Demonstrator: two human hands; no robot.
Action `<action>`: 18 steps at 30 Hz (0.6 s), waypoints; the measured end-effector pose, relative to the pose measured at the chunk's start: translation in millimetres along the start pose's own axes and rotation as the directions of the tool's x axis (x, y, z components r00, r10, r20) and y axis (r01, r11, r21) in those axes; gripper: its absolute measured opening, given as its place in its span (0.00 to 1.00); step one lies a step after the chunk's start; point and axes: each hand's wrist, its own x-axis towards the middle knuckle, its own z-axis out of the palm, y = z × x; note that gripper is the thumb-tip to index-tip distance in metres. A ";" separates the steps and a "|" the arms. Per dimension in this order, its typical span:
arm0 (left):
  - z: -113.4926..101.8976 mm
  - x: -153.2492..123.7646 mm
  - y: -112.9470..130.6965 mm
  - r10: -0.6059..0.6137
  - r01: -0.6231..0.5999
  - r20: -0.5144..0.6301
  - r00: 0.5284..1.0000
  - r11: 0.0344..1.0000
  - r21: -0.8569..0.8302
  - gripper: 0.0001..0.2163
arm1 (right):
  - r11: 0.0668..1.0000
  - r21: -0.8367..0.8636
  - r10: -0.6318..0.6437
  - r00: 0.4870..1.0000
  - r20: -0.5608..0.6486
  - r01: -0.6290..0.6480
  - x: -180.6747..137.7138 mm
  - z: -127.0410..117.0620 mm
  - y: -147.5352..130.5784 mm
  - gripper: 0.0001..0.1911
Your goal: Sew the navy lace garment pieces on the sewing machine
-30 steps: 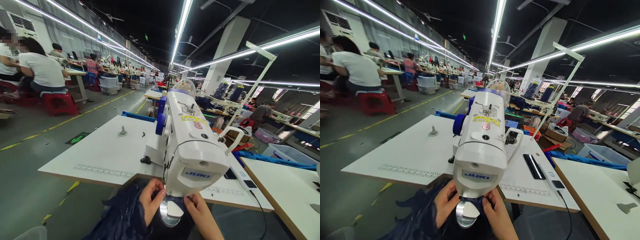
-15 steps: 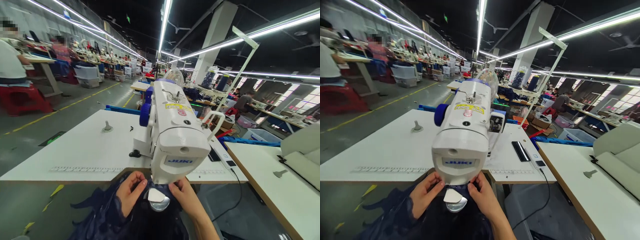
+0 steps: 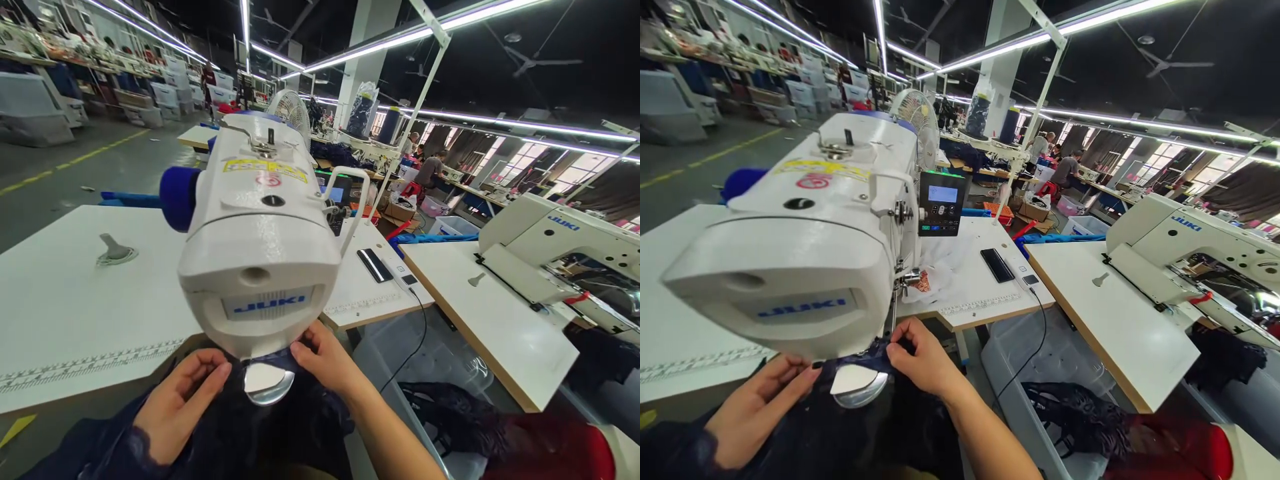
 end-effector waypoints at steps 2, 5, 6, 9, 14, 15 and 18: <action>2.4 -2.9 2.1 0.016 -0.016 -0.002 1.000 1.000 0.007 0.21 | 1.000 0.001 0.006 1.000 -0.003 -0.006 -2.0 0.3 -1.1 0.03; 8.1 -10.8 6.5 0.022 -0.023 0.041 0.999 1.000 0.003 0.19 | 0.999 0.032 0.021 1.000 -0.022 -0.021 -9.5 0.3 -5.8 0.04; 9.8 -14.3 7.1 0.011 -0.010 0.052 0.999 1.000 -0.003 0.18 | 0.998 0.044 0.034 0.999 -0.022 -0.033 -13.7 -0.4 -8.4 0.05; 12.1 -25.4 3.0 -0.050 0.053 0.091 0.995 0.998 -0.032 0.17 | 0.996 0.028 0.079 0.997 0.022 -0.080 -31.3 -8.1 -17.3 0.06; 10.8 -33.9 -20.6 0.026 -0.071 0.334 0.942 0.990 0.121 0.15 | 0.966 -0.101 0.257 0.938 0.232 -0.239 -65.2 -50.9 -1.3 0.14; 11.5 -33.3 -26.0 0.026 -0.088 0.389 0.921 0.986 0.142 0.17 | 0.947 -0.154 0.311 0.919 0.243 -0.280 -69.7 -61.9 11.2 0.16; 17.6 -31.3 -39.8 -0.075 0.019 0.512 0.856 0.993 0.113 0.22 | 0.810 -0.456 0.486 0.857 0.171 -0.368 -75.7 -85.9 59.0 0.16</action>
